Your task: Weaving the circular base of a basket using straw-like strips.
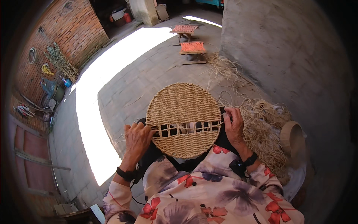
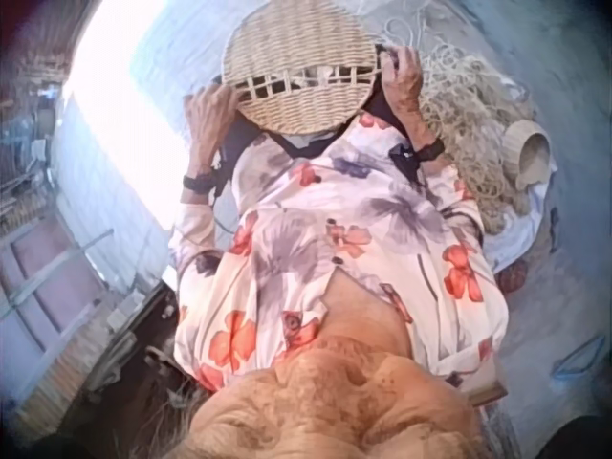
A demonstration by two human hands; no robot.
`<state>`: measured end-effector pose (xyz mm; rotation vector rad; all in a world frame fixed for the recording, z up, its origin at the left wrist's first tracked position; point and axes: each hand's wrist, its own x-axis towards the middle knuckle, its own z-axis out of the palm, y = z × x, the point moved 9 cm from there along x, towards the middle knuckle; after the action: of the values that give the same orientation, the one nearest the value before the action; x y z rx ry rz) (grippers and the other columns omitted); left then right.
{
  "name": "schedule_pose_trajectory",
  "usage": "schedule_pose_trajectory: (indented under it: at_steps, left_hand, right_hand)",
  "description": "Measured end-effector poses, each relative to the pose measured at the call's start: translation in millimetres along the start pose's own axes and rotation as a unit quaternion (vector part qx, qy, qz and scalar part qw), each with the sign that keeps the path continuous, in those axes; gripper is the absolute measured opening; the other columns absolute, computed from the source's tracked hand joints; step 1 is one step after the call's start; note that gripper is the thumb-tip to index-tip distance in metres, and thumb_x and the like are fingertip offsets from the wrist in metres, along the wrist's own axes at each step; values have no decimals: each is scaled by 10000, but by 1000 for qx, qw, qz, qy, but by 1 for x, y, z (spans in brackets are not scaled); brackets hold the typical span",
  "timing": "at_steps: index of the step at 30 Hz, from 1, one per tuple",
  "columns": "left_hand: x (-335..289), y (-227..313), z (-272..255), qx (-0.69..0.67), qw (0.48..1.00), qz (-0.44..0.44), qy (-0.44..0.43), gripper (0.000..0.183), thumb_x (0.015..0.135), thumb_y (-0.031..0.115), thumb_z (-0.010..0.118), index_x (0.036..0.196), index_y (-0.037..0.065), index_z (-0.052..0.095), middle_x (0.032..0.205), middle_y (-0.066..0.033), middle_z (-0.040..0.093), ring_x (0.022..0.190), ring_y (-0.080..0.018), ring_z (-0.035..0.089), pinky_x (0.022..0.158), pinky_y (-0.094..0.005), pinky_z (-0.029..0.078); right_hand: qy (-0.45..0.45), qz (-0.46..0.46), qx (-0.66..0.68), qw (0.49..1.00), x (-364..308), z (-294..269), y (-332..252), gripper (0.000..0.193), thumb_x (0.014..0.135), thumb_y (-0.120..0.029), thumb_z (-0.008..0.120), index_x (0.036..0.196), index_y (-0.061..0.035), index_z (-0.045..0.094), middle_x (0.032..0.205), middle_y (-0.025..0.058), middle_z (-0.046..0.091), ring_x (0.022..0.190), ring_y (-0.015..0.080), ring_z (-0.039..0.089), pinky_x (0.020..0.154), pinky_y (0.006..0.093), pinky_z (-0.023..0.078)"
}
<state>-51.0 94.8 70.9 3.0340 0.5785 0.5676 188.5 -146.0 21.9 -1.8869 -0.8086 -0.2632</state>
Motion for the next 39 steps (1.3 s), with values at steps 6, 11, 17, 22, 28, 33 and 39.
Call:
schedule_pose_trajectory:
  at_steps: [6,11,17,22,28,33,39]
  left_hand:
    - [-48,-74,14,-82,981,-175,-20,275,869,292,701,766,53,615,782,-84,588,815,-257,567,801,-405,375]
    - [-55,-76,9,-141,954,-265,-18,252,885,312,688,841,64,683,898,-85,666,967,-248,610,899,-420,383]
    - [-7,-13,-4,-30,996,-8,-78,208,888,287,674,836,87,683,795,-71,604,837,-244,567,906,-424,367]
    - [-35,-69,1,36,995,-89,-36,225,896,229,666,757,55,636,792,-78,593,845,-273,561,850,-444,369]
    - [-26,-51,-38,105,987,-117,31,180,859,240,716,864,64,682,1010,-74,651,921,-250,587,840,-414,376]
    - [-2,-17,-17,-18,998,-59,0,206,830,261,732,855,62,682,900,-82,665,812,-284,622,753,-412,431]
    - [-14,-46,6,-212,971,-90,-61,315,912,206,650,683,-9,621,631,-163,594,547,-301,549,552,-409,433]
  right_hand:
    - [-87,-11,-69,994,3,20,41,141,949,-164,540,959,-55,628,901,133,636,866,348,619,770,450,485]
    - [-150,60,-62,985,11,28,37,263,990,-291,497,962,-66,630,841,162,673,812,384,654,728,474,496]
    - [-152,99,-44,982,7,28,48,326,992,-378,522,966,-76,642,846,149,695,818,379,672,721,464,507]
    - [-160,103,-26,981,6,24,52,328,990,-388,529,970,-84,648,823,139,695,809,373,674,721,454,506]
    - [-181,104,-23,978,10,27,55,380,993,-425,482,988,-82,647,799,150,681,804,382,668,728,456,499]
    - [-205,105,-33,973,12,29,54,393,997,-429,456,996,-78,633,795,160,667,795,396,654,711,474,486]
    - [-216,97,-44,971,13,28,58,425,998,-456,453,950,-65,613,789,180,651,806,414,638,707,489,475]
